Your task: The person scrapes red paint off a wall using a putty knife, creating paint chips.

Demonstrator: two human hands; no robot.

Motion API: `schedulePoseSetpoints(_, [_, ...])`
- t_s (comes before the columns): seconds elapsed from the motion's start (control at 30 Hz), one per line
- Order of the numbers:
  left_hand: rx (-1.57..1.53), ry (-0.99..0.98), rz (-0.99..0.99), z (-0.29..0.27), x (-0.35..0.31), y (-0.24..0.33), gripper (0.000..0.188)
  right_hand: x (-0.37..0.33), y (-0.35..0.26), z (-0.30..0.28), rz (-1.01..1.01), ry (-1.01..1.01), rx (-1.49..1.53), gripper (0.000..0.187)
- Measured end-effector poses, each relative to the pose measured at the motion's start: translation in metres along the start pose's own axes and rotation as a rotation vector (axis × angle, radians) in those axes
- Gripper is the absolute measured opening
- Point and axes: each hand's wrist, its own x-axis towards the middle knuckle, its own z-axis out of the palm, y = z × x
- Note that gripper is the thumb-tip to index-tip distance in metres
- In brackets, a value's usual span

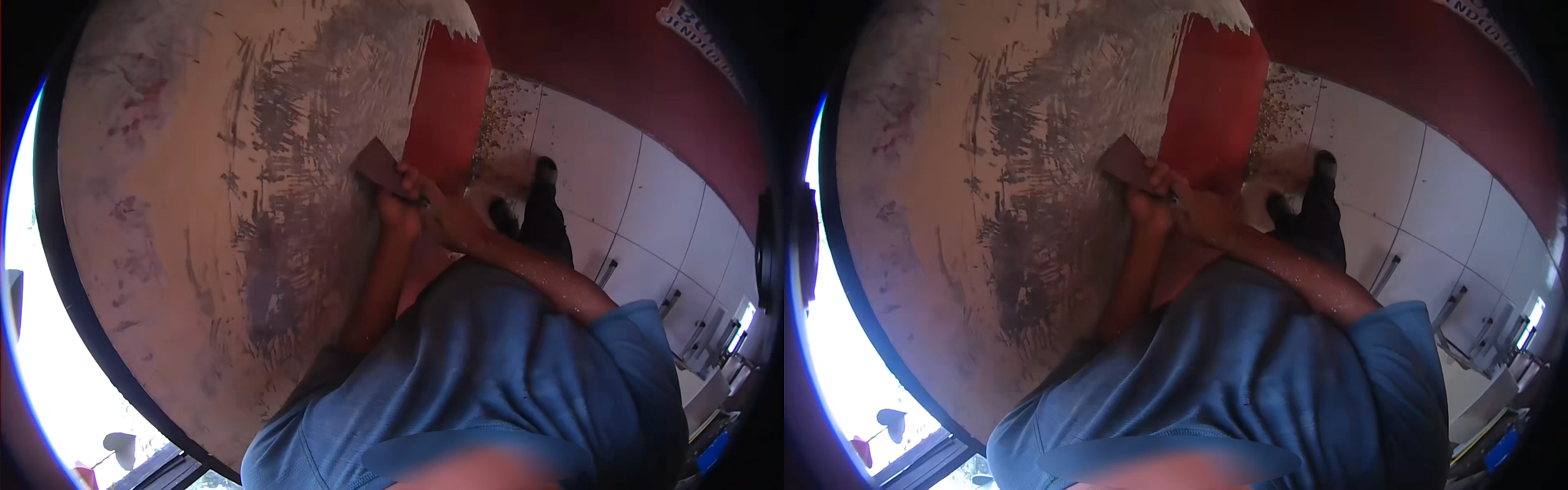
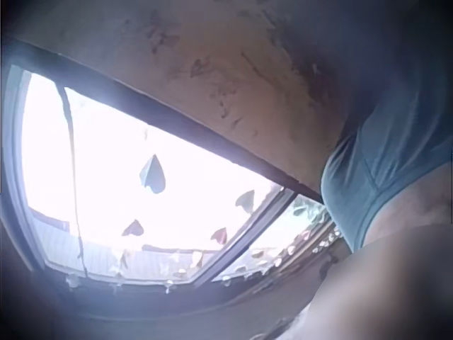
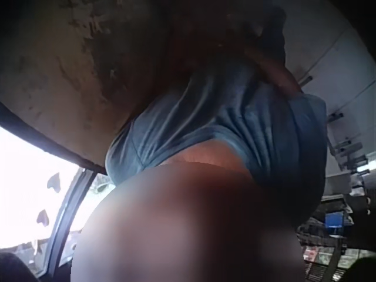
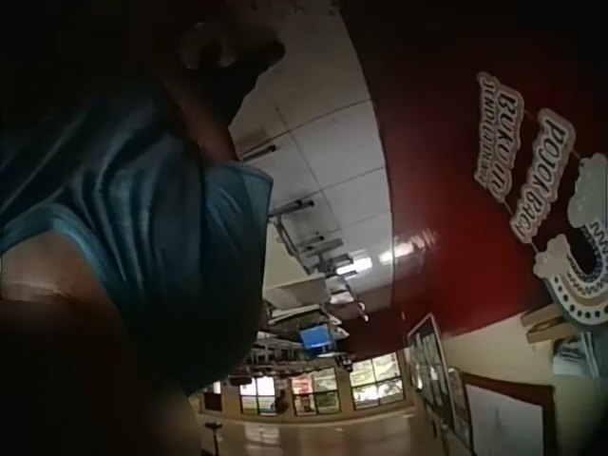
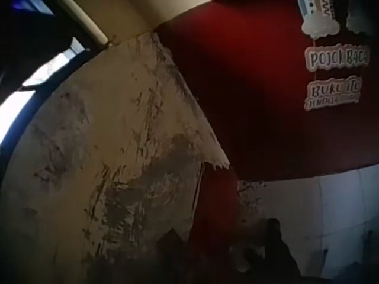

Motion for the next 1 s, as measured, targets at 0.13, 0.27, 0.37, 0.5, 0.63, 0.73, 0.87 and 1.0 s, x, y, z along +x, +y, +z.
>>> schedulePoseSetpoints(0.13, [0.022, 0.019, 0.019, 0.004, -0.001, -0.002, 0.017, -0.002, -0.002, -0.002, -0.013, 0.008, -0.050, 0.038])
schedulePoseSetpoints(0.27, [0.044, 0.040, 0.019, 0.006, -0.002, -0.005, 0.016, -0.004, -0.001, -0.004, -0.073, 0.051, 0.034, 0.037])
schedulePoseSetpoints(0.37, [0.070, 0.059, 0.027, 0.007, 0.000, -0.002, 0.015, -0.001, 0.005, 0.000, -0.102, 0.068, 0.056, 0.038])
schedulePoseSetpoints(0.5, [0.095, 0.044, 0.010, -0.005, -0.008, -0.005, 0.015, -0.006, 0.010, 0.004, -0.134, 0.075, 0.061, 0.037])
schedulePoseSetpoints(0.63, [0.129, 0.088, 0.006, 0.002, -0.007, -0.001, 0.016, -0.006, 0.005, 0.002, -0.107, 0.055, 0.081, 0.038])
schedulePoseSetpoints(0.73, [0.107, 0.116, 0.020, 0.004, -0.005, -0.004, 0.017, -0.006, 0.005, 0.001, -0.149, 0.113, 0.114, 0.037])
schedulePoseSetpoints(0.87, [0.077, 0.098, -0.010, 0.007, -0.002, 0.000, 0.015, -0.003, -0.001, -0.004, -0.057, 0.012, 0.106, 0.034])
schedulePoseSetpoints(1.0, [0.185, 0.164, 0.047, 0.005, -0.009, -0.007, 0.015, -0.009, 0.004, -0.001, -0.109, 0.054, 0.094, 0.033])
